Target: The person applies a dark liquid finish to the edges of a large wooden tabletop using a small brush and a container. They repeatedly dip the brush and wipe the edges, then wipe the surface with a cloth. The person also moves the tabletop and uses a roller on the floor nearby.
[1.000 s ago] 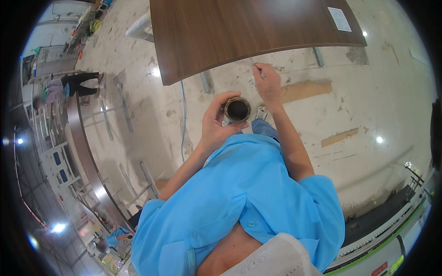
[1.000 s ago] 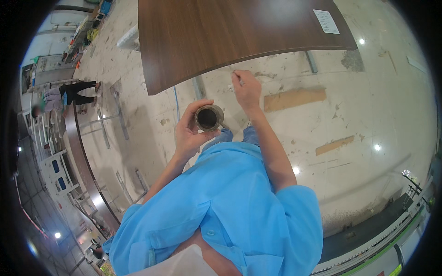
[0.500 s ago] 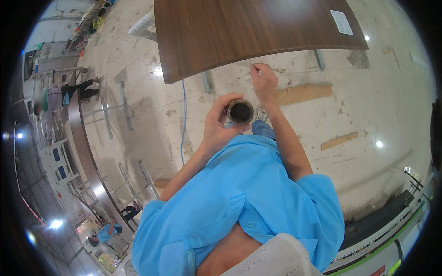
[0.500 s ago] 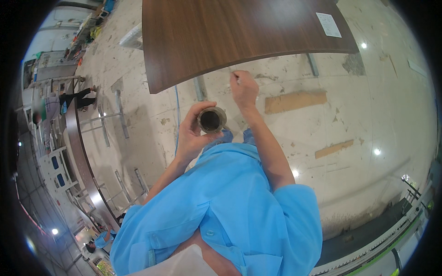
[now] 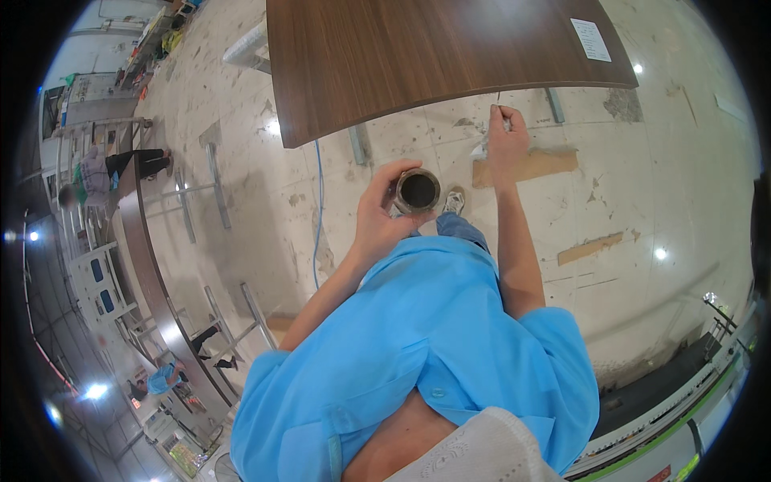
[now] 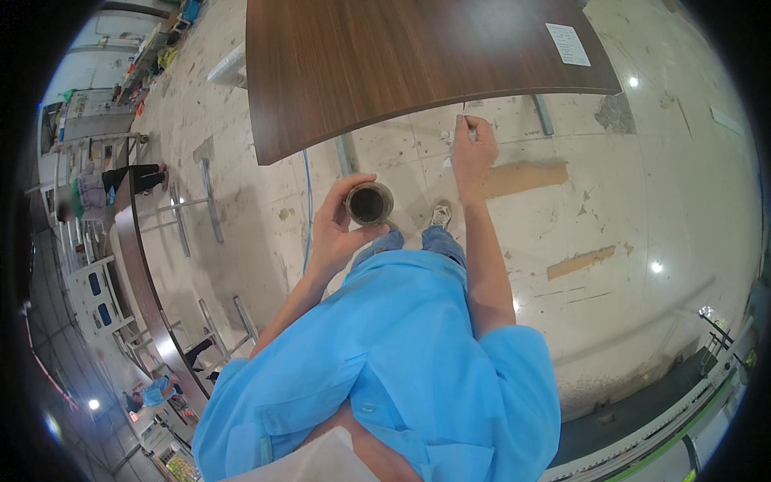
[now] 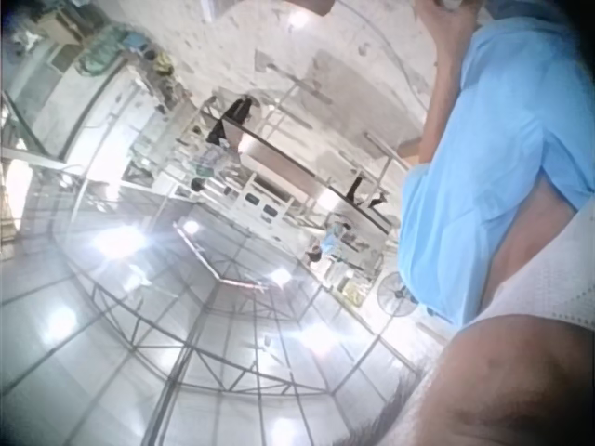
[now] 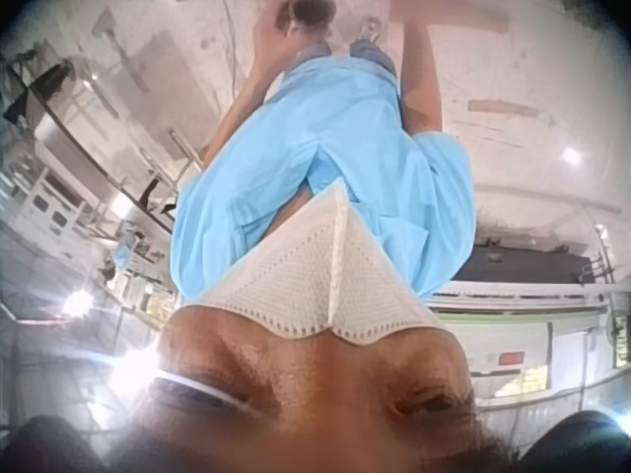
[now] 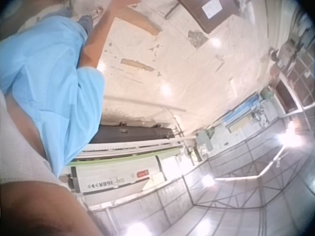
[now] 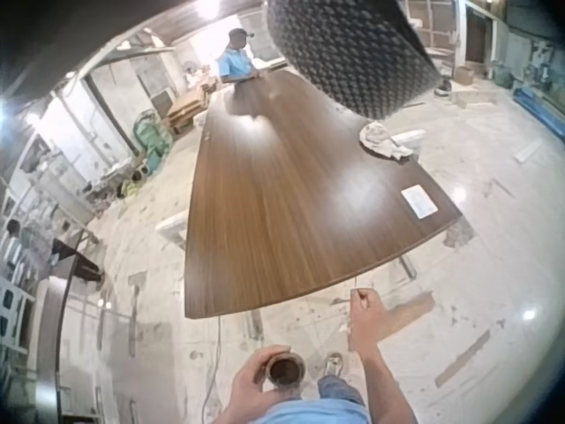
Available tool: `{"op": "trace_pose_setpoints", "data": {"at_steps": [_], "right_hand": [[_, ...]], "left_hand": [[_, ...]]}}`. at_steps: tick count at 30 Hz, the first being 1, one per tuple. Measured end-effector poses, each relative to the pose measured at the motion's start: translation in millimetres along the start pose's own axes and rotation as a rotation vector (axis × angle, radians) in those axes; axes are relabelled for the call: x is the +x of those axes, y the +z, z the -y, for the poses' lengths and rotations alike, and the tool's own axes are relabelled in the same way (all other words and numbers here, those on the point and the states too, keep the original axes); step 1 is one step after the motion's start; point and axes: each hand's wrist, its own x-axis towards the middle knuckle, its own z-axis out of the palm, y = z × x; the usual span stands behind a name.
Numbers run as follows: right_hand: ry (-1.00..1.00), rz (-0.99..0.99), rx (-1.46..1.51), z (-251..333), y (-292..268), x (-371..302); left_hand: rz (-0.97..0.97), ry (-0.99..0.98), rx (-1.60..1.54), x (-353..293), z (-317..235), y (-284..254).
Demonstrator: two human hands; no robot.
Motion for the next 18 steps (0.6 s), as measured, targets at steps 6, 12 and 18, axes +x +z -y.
{"op": "trace_pose_setpoints", "data": {"at_steps": [6,12,18], "right_hand": [[-0.26,0.358,0.009,80.8,-68.2,-8.7],[-0.663,0.675,-0.424,151.4,-120.3,-29.1],[-0.864,0.679,-0.615,157.9,-124.4,-36.3]], "left_hand": [[-0.012,0.084,0.16,27.0,15.1,2.3],[-0.037,0.318,0.418,44.1,13.2,17.2],[0.006,0.397,0.443,46.8,9.7,29.5]]}}
